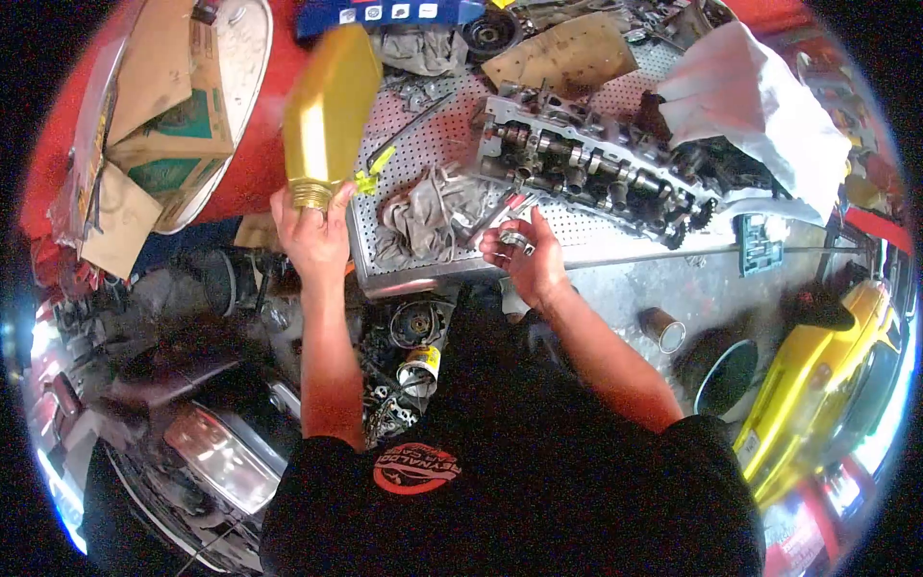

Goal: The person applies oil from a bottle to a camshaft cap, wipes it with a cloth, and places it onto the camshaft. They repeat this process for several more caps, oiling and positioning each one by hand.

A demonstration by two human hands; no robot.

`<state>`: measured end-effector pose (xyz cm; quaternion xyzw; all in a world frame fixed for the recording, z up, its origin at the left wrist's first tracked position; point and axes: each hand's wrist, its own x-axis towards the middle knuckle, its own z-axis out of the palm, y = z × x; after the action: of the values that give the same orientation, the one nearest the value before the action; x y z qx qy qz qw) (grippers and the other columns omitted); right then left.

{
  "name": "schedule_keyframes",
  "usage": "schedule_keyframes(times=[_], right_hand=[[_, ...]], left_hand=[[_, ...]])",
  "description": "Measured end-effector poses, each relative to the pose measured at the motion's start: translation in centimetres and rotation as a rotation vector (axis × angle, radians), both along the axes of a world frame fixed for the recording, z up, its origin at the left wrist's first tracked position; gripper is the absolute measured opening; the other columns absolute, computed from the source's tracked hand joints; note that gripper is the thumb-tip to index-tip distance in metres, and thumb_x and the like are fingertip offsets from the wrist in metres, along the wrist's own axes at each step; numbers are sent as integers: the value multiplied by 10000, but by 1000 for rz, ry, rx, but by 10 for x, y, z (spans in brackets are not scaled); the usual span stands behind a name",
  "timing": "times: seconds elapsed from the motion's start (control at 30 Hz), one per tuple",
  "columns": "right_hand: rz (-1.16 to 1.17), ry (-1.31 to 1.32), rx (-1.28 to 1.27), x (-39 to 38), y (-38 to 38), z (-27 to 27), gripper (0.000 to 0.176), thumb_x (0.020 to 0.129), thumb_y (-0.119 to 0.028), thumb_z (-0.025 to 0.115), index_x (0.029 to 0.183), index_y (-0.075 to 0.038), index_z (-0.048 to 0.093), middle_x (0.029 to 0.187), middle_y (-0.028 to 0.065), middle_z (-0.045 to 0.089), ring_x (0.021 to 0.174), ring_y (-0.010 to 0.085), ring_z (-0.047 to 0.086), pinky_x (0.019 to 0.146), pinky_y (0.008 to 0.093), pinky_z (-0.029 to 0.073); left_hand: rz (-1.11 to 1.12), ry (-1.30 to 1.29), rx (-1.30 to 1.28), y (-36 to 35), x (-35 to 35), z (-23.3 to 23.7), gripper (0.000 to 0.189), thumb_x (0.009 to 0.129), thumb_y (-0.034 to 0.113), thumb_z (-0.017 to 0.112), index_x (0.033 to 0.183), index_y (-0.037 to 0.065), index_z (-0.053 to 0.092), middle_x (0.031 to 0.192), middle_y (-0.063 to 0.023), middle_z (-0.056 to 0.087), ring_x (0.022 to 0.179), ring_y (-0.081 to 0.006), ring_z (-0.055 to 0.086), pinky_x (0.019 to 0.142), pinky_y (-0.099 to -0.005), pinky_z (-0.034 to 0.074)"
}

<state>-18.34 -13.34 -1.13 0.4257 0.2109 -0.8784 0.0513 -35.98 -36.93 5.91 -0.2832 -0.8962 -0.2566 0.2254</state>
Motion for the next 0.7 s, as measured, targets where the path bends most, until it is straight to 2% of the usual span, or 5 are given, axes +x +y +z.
schedule_keyframes(times=[0.23,0.4,0.53,0.6,0.7], right_hand=[[-63,-64,-23,-12,-3,10,493,1031,-546,372,1009,-83,540,1013,199,641,886,319,616,825,473,486],[-88,-68,-44,-31,-4,29,497,1034,-562,350,987,-96,513,999,168,636,866,296,593,796,457,474],[-84,-83,-41,-40,3,44,586,1018,-620,314,1004,-75,531,1040,181,664,912,290,615,827,470,456],[-82,-60,-78,-42,10,42,625,1003,-655,306,1087,-75,525,1129,180,649,968,291,608,851,477,444],[-68,-49,-121,-46,15,43,672,990,-686,283,1170,-77,502,1209,162,619,1035,283,584,888,486,422]], left_hand=[[-168,-588,-615,18,-37,-22,405,812,379,748,979,12,722,939,-206,693,975,-380,607,850,-481,494],[-163,-644,-774,45,-60,-31,420,833,353,741,1131,60,694,1002,-212,705,974,-391,640,866,-482,510],[-108,-678,-661,58,-53,-1,415,850,298,733,1222,128,662,960,-224,698,879,-417,670,820,-506,522],[-90,-658,-621,56,-43,8,424,863,274,719,1260,147,642,930,-228,692,856,-416,676,795,-508,527],[-89,-587,-444,65,13,32,520,886,206,679,1388,181,544,857,-221,674,814,-397,676,736,-509,531]])
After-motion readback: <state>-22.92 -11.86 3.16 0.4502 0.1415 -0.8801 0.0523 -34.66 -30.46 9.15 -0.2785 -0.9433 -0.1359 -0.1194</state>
